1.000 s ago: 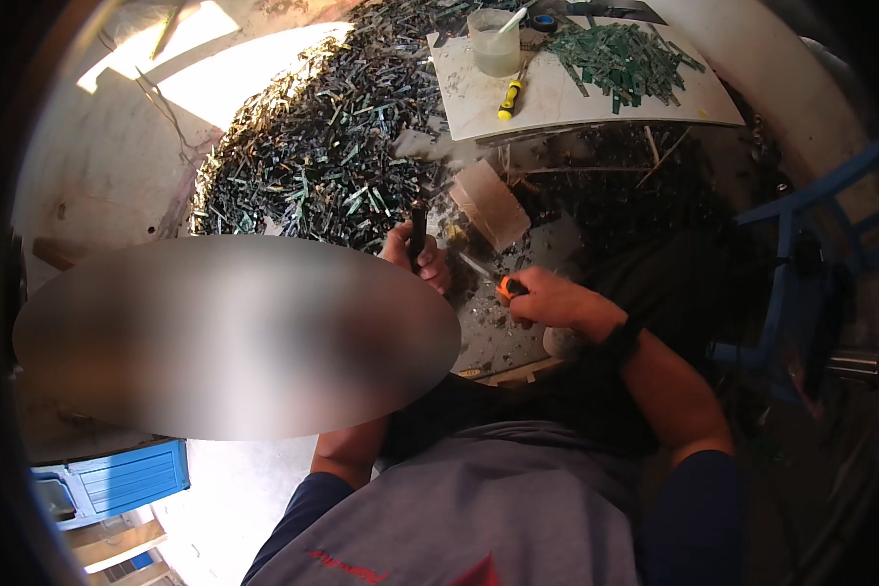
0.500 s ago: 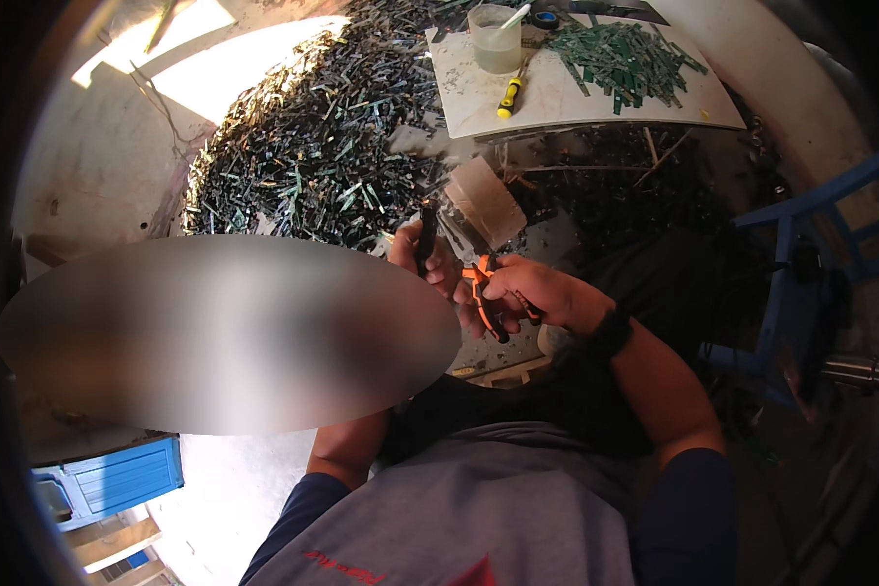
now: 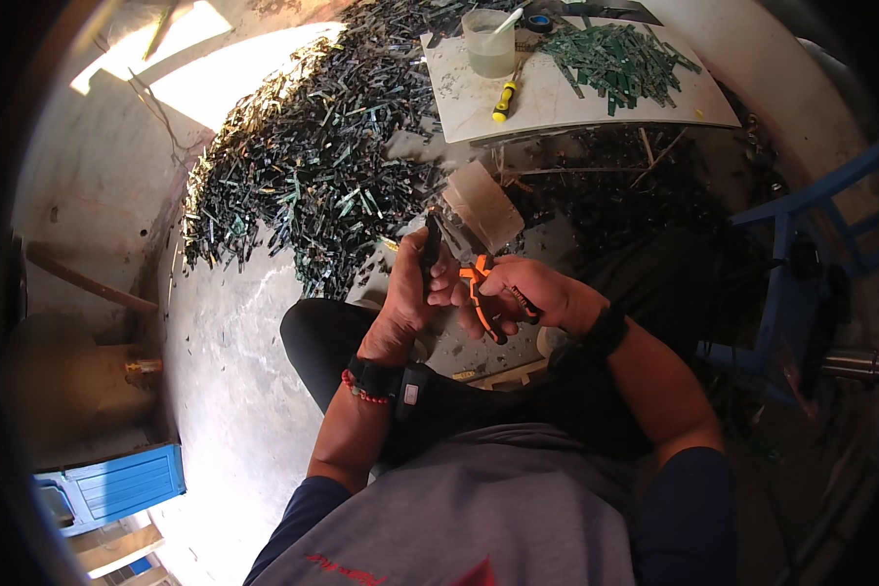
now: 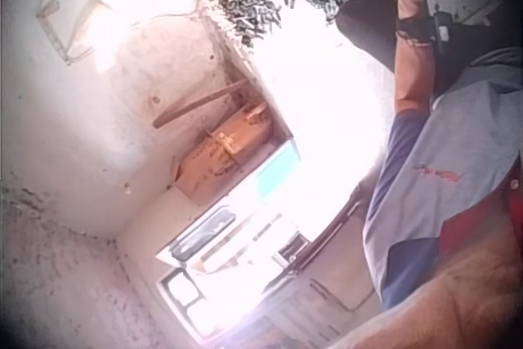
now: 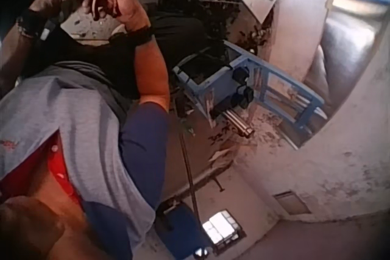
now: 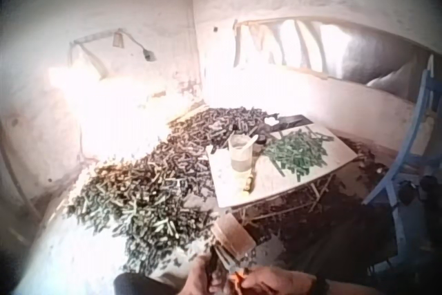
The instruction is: The person sits on the floor and uses pliers and a screwdriver to remove components from green circuit boards. They strip the boards of parts and place the resulting pieces into a nearby container.
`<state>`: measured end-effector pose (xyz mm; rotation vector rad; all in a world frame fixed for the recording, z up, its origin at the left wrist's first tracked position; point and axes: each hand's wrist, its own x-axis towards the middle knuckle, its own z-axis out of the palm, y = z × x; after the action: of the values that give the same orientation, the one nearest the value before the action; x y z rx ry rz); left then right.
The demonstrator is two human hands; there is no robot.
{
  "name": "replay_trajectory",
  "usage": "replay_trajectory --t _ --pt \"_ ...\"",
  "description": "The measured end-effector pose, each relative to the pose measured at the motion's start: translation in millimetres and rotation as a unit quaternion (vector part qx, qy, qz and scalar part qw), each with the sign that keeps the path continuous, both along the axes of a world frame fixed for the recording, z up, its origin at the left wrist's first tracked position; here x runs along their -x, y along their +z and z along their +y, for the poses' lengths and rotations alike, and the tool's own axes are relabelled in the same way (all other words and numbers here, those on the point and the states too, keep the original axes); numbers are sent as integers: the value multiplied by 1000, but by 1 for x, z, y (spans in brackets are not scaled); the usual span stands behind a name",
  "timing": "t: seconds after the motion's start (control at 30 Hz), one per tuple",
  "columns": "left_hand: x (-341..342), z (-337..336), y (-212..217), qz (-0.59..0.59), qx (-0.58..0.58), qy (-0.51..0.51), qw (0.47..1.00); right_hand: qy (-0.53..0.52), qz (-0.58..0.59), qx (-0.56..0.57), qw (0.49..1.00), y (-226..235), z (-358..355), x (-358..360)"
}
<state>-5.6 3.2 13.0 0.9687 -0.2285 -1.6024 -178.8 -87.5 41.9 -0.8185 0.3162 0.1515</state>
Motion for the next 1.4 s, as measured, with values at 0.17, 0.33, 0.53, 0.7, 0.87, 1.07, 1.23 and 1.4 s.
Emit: replay_trajectory --t 0.17,0.33,0.53,0.7,0.87,1.07,1.23,1.4 --pt "1 0 -3 -20 4 -2 1000 4 -1 7 1000 -2 1 -1" --pt "1 -1 -10 -17 0 -4 1000 -2 -3 -13 1000 -6 0 -1" --pt "-3 0 -18 -36 20 -32 999 -18 9 -9 1000 -6 -1 3" --pt "-2 1 -19 -31 52 -43 997 -14 22 -18 999 -8 -4 6" --pt "-1 4 -19 -84 73 -46 993 11 25 -33 999 -9 -10 9" --pt "2 7 -9 -82 54 -37 994 13 33 -55 998 -2 -9 9" --pt "6 8 0 -85 47 -28 995 2 54 -14 998 8 -5 7" --pt "6 8 -7 -85 40 -10 996 -15 103 173 979 10 -4 5"
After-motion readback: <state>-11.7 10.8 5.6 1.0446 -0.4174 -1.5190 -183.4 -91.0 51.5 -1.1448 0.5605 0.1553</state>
